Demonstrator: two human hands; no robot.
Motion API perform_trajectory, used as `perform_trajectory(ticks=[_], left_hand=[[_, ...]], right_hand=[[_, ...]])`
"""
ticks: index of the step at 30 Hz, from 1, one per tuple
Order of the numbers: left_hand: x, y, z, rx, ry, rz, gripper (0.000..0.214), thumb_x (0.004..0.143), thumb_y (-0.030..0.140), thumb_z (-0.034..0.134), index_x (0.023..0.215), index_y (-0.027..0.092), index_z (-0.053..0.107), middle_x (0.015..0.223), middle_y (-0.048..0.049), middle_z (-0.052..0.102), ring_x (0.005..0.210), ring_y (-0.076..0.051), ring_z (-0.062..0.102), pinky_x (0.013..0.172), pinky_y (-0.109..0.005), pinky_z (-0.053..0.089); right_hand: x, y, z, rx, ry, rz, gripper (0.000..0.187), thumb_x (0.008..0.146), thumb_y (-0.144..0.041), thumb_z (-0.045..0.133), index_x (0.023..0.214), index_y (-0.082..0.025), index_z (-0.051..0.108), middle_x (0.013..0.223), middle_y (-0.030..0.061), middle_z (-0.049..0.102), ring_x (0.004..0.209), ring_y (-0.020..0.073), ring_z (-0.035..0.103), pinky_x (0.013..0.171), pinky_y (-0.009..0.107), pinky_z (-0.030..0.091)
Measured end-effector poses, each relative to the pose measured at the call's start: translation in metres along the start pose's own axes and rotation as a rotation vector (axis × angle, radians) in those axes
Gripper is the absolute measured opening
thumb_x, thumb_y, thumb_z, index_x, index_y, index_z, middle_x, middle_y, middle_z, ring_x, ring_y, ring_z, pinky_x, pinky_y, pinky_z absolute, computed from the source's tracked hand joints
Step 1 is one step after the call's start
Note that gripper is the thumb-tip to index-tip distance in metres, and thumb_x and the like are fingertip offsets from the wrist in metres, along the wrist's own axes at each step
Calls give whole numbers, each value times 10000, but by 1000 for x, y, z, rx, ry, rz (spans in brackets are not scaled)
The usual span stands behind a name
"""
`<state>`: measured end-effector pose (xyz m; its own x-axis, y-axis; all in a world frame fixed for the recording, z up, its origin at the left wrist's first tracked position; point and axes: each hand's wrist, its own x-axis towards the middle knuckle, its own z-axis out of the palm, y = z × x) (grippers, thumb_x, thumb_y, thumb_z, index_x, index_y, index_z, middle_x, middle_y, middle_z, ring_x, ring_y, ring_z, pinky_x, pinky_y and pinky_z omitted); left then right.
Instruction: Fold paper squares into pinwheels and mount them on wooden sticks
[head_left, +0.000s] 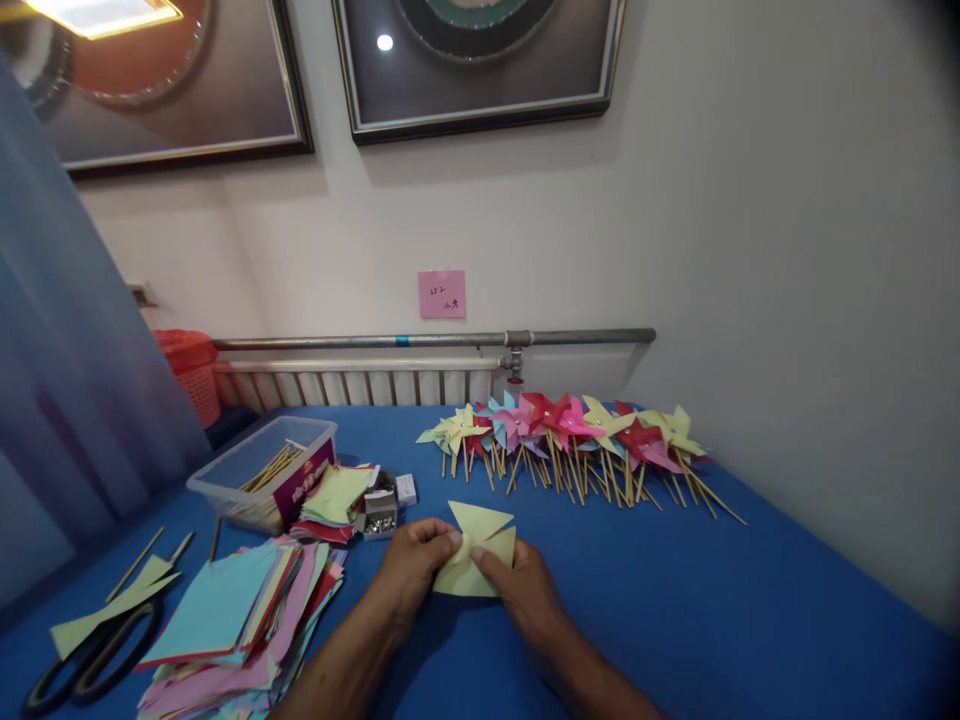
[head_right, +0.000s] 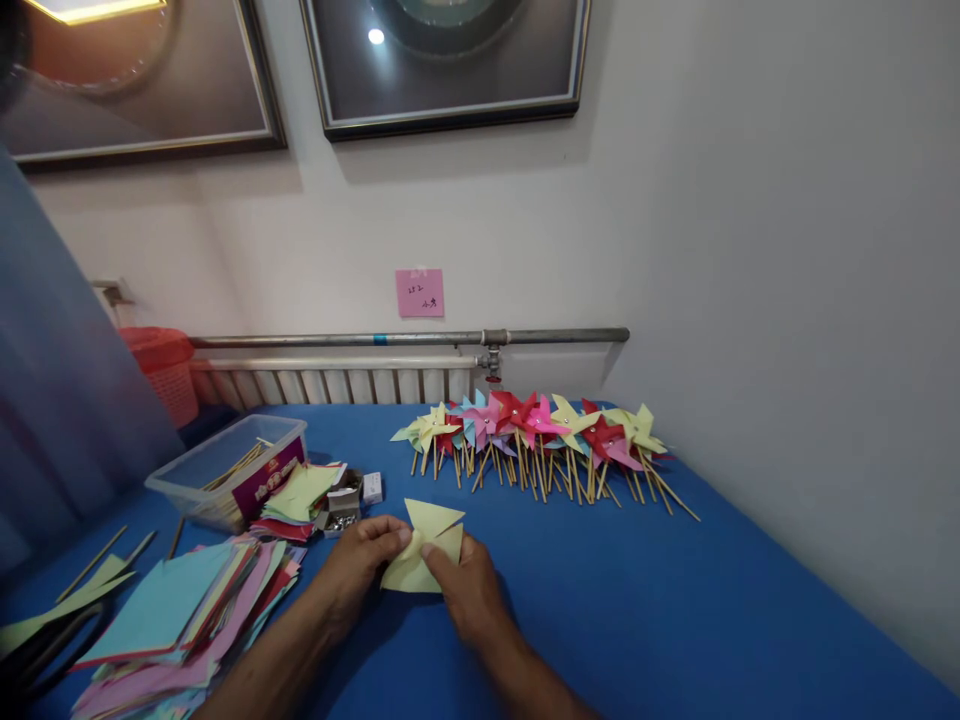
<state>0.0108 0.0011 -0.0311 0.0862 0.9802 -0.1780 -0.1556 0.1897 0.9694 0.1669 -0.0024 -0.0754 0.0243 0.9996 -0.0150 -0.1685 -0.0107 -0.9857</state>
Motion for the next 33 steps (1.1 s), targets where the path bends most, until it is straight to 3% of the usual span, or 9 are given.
perform_trajectory(ticks=[5,13,17,20,24,33], left_hand=[[-4,3,0,-42,-48,-1,432,598,514,877,733,146,696,567,23,608,506,-101,475,542,-234,328],[-11,8,-1,-133,-156,9,429,629,468,896,819,136,701,655,-9,660,554,-111,524,572,-242,378],[-7,10,-4,-169,-34,44,545,539,342,926,995,131,714,647,16,659,533,-92,508,576,-231,375],[-2,8,-6,-140,-29,37,598,504,281,908,1046,118,715,661,-6,688,543,-110,548,591,-246,393],[4,2,-8,-109,-86,48,553,464,221,896,981,126,722,756,-59,752,640,-164,646,648,-274,467],[-3,15,-10,58,-155,58,450,482,237,902,884,130,728,744,-42,749,634,-156,641,648,-264,465]], right_hand=[[-7,-8,-3,-22,-39,-12,391,745,-480,811,968,-160,788,832,83,814,815,299,761,728,363,596],[-7,-10,-3,-42,-176,26,467,723,-533,809,986,-148,786,824,87,807,774,281,747,692,349,577],[-8,-9,-2,-60,-238,21,449,733,-509,786,991,-142,785,824,80,799,747,251,725,670,316,551],[-10,-12,-1,-59,-266,18,450,746,-493,771,1025,-140,781,844,80,801,747,244,717,666,310,541],[-11,-17,-1,-79,-238,33,462,733,-486,779,1037,-139,785,875,86,810,744,248,719,667,320,539],[-11,-28,0,-63,-228,70,369,710,-426,771,945,-142,783,764,44,780,641,198,677,616,281,489]])
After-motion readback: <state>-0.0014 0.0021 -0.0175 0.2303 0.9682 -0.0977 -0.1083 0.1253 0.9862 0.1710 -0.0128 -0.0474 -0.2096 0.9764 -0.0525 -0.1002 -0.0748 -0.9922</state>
